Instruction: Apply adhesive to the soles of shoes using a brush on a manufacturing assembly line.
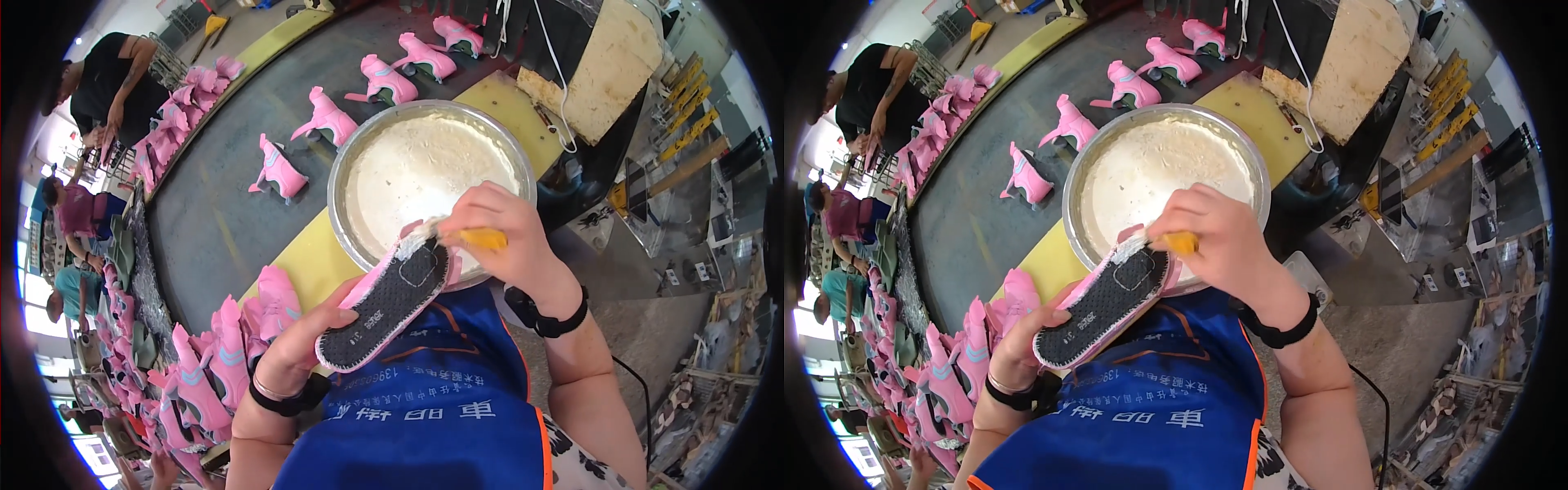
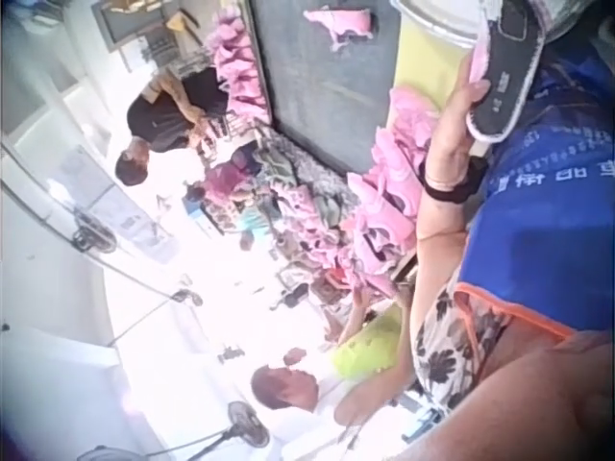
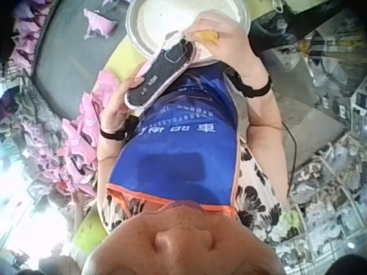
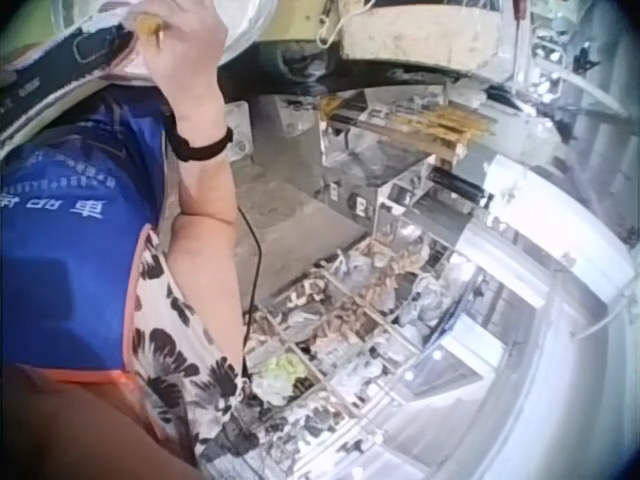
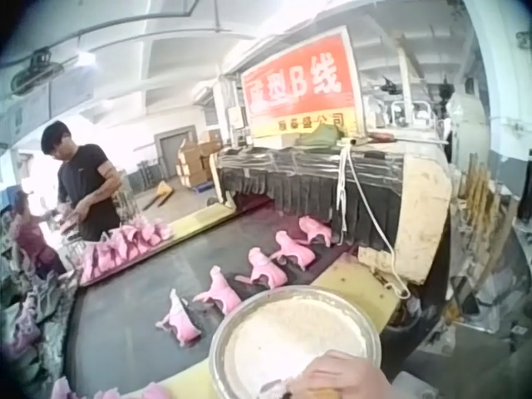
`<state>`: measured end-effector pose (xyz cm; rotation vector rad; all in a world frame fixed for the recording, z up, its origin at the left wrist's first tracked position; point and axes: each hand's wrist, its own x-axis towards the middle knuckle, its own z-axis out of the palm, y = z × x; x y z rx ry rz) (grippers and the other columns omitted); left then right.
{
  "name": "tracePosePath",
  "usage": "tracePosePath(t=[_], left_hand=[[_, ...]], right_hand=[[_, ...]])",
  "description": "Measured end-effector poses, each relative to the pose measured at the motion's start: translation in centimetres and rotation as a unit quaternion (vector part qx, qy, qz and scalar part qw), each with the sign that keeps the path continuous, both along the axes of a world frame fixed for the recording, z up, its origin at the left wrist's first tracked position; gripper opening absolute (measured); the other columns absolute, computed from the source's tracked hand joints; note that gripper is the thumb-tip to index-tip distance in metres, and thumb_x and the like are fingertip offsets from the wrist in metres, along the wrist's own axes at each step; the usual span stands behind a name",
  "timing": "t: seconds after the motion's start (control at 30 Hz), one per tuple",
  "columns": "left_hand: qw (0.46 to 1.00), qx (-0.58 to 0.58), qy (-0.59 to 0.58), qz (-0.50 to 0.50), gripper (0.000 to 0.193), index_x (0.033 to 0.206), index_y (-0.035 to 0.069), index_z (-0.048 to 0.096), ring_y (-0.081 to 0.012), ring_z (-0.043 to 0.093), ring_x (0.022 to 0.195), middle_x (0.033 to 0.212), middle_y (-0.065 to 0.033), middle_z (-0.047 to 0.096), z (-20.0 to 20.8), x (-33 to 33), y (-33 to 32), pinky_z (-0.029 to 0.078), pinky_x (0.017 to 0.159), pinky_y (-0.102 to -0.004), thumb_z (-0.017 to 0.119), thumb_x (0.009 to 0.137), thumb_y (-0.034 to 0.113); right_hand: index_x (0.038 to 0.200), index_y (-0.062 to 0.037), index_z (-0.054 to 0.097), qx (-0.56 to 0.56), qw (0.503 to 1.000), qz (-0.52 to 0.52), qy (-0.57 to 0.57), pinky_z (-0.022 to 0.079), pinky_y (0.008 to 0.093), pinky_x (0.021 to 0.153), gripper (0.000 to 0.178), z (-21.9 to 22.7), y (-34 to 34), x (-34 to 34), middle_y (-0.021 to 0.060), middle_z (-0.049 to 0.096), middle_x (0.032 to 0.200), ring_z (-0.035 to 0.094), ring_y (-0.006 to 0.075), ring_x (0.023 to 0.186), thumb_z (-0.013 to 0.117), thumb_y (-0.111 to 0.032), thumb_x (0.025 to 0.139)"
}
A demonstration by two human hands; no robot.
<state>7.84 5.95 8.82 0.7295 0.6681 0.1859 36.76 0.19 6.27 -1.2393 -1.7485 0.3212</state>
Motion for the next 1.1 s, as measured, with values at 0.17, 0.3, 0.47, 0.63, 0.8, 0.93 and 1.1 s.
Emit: tracePosePath(t=[0.17,0.3,0.47,0.63,0.8,0.93,1.1], left_hand=[[1.000,-0.008,0.012,0.002,0.074,0.155,-0.007,0.030,-0.0205,0.049,0.138,0.152,-0.0174,0.047,0.6,0.1,-0.2,0.034,0.115,-0.0300,0.050,0.092,0.027],[0.999,-0.032,-0.012,0.001,0.076,0.155,-0.007,0.030,-0.0208,0.049,0.137,0.152,-0.0177,0.047,0.9,-0.8,-0.6,0.034,0.116,-0.0306,0.051,0.090,0.028],[0.998,0.052,-0.002,-0.023,0.082,0.155,-0.006,0.027,-0.0234,0.047,0.139,0.152,-0.0187,0.045,-0.1,-1.9,-0.4,0.033,0.117,-0.0328,0.056,0.086,0.027],[0.993,0.119,-0.002,-0.007,0.086,0.157,-0.005,0.024,-0.0248,0.045,0.140,0.152,-0.0192,0.044,-1.2,-1.8,-1.3,0.033,0.117,-0.0342,0.059,0.083,0.024],[0.990,0.138,-0.021,0.015,0.091,0.158,-0.002,0.023,-0.0251,0.043,0.142,0.152,-0.0186,0.044,-1.8,-1.8,-1.7,0.033,0.117,-0.0356,0.062,0.080,0.025],[0.973,0.228,0.026,0.009,0.098,0.157,-0.005,0.020,-0.0289,0.045,0.143,0.153,-0.0231,0.042,-2.9,-1.6,-1.6,0.035,0.118,-0.0380,0.063,0.075,0.027],[0.966,0.259,-0.006,0.021,0.094,0.159,0.000,0.023,-0.0283,0.036,0.146,0.156,-0.0209,0.036,-3.8,-1.7,-1.8,0.026,0.121,-0.0392,0.065,0.077,0.020]], right_hand=[[0.092,-0.0101,0.073,0.028,0.997,-0.062,0.039,0.049,0.0338,0.068,0.018,-0.2,-0.5,-0.5,0.0038,0.065,0.086,0.062,0.0246,0.080,0.081,-0.006,0.076],[0.090,-0.0079,0.071,0.050,0.995,0.003,0.081,0.049,0.0331,0.069,0.015,-0.7,-0.5,-2.0,0.0051,0.066,0.086,0.063,0.0251,0.081,0.080,-0.005,0.078],[0.088,-0.0058,0.069,0.000,0.988,-0.147,0.047,0.051,0.0330,0.069,0.010,-1.3,-0.4,-2.4,0.0075,0.066,0.082,0.066,0.0252,0.075,0.077,-0.003,0.082],[0.085,-0.0033,0.066,0.069,0.980,-0.141,0.121,0.051,0.0308,0.063,0.008,-1.8,-0.2,-4.0,0.0084,0.066,0.080,0.067,0.0213,0.068,0.074,-0.004,0.085],[0.083,-0.0020,0.063,0.017,0.972,-0.192,0.137,0.049,0.0296,0.053,0.011,-1.9,-0.7,-4.7,0.0064,0.062,0.069,0.064,0.0171,0.056,0.074,-0.004,0.086],[0.083,-0.0027,0.061,0.005,0.960,-0.257,0.113,0.047,0.0280,0.050,0.014,-1.8,-1.0,-4.9,0.0048,0.062,0.062,0.062,0.0154,0.051,0.073,-0.007,0.088],[0.083,-0.0038,0.059,0.051,0.945,-0.220,0.237,0.046,0.0291,0.049,0.016,-2.0,-0.3,-5.6,0.0059,0.065,0.064,0.064,0.0154,0.050,0.071,-0.009,0.091]])
